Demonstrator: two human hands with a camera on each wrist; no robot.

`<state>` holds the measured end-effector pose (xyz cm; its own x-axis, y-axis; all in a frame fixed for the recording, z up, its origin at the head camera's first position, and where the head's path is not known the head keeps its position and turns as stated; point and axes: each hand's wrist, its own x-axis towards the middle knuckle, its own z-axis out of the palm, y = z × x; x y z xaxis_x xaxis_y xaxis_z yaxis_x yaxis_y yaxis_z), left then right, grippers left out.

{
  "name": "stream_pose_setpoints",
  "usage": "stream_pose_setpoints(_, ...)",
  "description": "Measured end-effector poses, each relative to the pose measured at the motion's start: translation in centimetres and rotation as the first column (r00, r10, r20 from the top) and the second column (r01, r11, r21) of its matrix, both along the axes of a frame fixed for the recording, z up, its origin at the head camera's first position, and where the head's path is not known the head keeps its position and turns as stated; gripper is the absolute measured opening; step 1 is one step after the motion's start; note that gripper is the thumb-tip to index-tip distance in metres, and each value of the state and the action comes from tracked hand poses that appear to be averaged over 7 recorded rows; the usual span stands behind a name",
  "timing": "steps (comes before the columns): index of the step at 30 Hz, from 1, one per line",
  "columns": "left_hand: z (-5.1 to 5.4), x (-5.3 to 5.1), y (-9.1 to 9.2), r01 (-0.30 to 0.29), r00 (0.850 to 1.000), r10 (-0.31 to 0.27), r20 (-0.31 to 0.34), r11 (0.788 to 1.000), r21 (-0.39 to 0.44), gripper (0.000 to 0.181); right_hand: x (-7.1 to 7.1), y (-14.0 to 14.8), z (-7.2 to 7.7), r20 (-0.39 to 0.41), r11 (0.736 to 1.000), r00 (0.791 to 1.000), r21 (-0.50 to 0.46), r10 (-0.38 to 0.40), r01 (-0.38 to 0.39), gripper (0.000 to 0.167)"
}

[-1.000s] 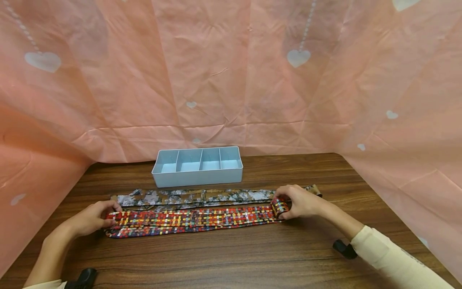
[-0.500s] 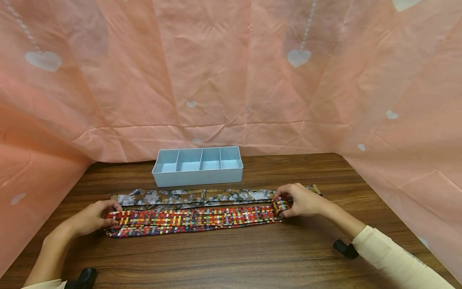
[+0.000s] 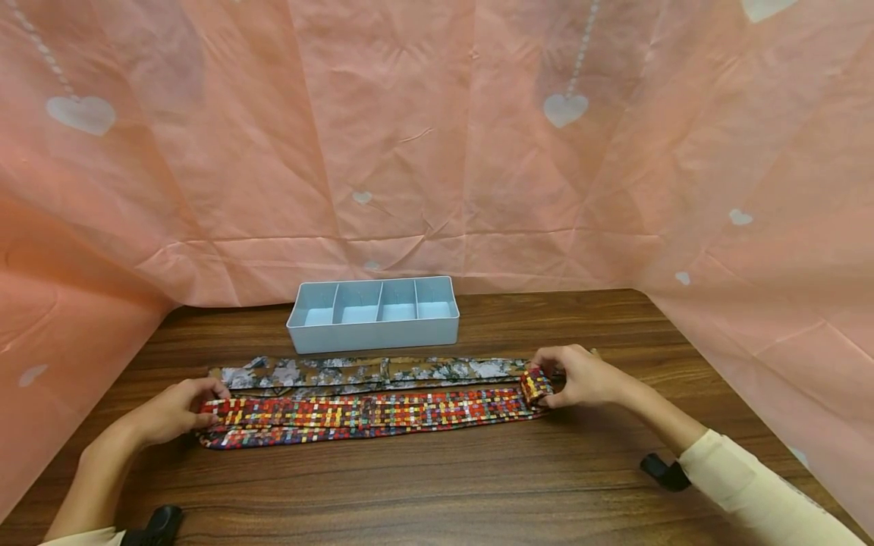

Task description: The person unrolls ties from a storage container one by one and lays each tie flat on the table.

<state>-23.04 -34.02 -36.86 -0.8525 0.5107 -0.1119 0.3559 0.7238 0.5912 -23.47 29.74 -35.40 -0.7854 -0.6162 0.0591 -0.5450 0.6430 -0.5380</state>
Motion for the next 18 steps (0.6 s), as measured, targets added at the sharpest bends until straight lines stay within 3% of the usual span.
stream_pose_setpoints(18, -0.42, -0.06, -0.19, 0.022, 0.999, -0.022, -0.024, 1.0, 0.014, 0.023, 0.62, 0.93, -0.52, -0.035, 0.999, 0.999, 0.035, -0.035, 0.036, 0.036)
